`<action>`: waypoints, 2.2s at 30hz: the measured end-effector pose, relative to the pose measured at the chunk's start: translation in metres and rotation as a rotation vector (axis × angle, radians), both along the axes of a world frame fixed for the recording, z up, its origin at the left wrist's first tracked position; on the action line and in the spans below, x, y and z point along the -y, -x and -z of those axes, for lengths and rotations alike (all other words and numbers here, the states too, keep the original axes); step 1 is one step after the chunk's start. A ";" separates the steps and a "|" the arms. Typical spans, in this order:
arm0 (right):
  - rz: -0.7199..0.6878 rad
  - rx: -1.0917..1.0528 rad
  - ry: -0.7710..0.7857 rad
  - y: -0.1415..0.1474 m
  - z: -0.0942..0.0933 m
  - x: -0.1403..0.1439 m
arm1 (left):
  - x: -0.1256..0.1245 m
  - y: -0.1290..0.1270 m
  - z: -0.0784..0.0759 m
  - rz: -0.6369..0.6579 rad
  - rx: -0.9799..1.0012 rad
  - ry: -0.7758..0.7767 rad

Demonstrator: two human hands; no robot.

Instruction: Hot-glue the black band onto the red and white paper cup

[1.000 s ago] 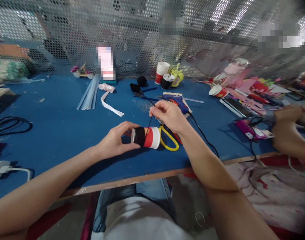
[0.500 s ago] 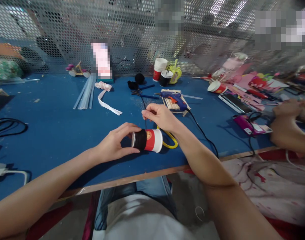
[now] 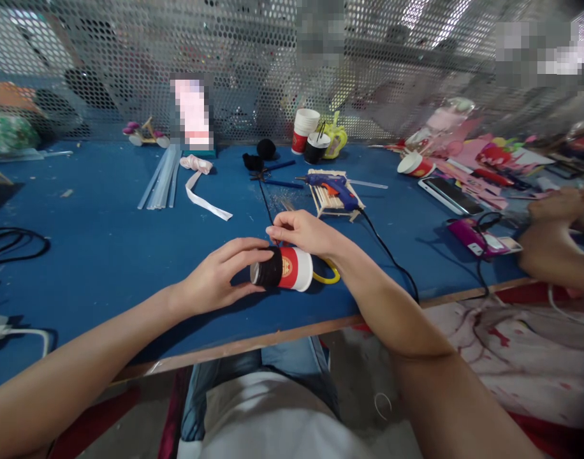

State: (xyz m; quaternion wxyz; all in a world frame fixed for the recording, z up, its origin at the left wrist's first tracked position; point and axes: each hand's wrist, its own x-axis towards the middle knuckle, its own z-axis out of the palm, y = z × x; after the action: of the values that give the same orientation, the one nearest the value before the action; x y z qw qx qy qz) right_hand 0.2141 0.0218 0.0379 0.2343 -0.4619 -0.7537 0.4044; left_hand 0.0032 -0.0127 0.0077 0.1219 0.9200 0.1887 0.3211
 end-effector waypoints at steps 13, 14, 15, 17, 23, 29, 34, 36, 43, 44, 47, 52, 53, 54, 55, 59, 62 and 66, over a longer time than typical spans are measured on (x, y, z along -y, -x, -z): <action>-0.170 0.182 0.019 -0.007 0.000 -0.001 | -0.001 0.000 0.004 -0.025 -0.044 -0.135; -0.154 0.183 0.021 -0.007 0.001 -0.001 | -0.001 -0.001 0.004 -0.032 -0.052 -0.120; -0.133 0.184 0.025 -0.006 0.001 -0.001 | -0.002 -0.001 0.005 -0.037 -0.060 -0.101; -0.101 0.187 0.034 -0.004 0.001 0.000 | -0.002 -0.001 0.005 -0.049 -0.068 -0.057; -0.089 0.144 0.061 -0.005 0.005 -0.001 | 0.000 -0.003 0.006 -0.124 -0.080 -0.083; -0.095 0.146 0.027 -0.005 0.005 0.000 | 0.000 -0.002 0.007 -0.161 -0.114 -0.092; -0.016 0.215 -0.016 0.003 0.000 0.004 | 0.000 -0.002 0.006 -0.154 -0.068 0.107; 0.001 0.244 -0.038 0.005 -0.001 0.005 | 0.000 -0.002 0.005 -0.110 -0.016 0.211; 0.057 0.259 -0.143 0.010 0.005 0.012 | -0.002 -0.002 0.009 -0.141 0.073 0.531; 0.060 0.253 -0.160 0.010 0.006 0.013 | -0.002 -0.002 0.008 -0.138 0.072 0.522; 0.065 0.226 -0.206 0.011 0.008 0.013 | -0.001 -0.003 0.005 -0.118 0.076 0.422; 0.064 0.174 -0.200 0.011 0.012 0.011 | -0.002 -0.004 0.003 -0.110 0.065 0.358; 0.060 0.159 -0.202 0.010 0.012 0.010 | -0.002 -0.004 0.003 -0.106 0.063 0.361; 0.056 0.138 -0.208 0.010 0.012 0.009 | -0.002 -0.003 0.004 -0.102 0.064 0.361; 0.053 0.114 -0.215 0.009 0.011 0.008 | -0.003 -0.003 0.004 -0.096 0.066 0.357; 0.045 -0.003 -0.232 0.006 0.004 0.005 | -0.002 -0.003 0.003 -0.078 0.052 0.303; 0.025 -0.082 -0.227 0.006 -0.004 0.004 | -0.002 -0.003 0.001 -0.066 0.022 0.258; -0.005 -0.074 -0.262 0.014 -0.017 0.000 | 0.000 -0.002 0.000 -0.057 -0.021 0.187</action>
State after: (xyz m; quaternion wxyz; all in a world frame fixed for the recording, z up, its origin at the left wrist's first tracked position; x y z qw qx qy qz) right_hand 0.2005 0.0213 0.0551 0.3193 -0.4102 -0.7922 0.3198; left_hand 0.0051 -0.0123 0.0074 0.1960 0.9021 0.2451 0.2960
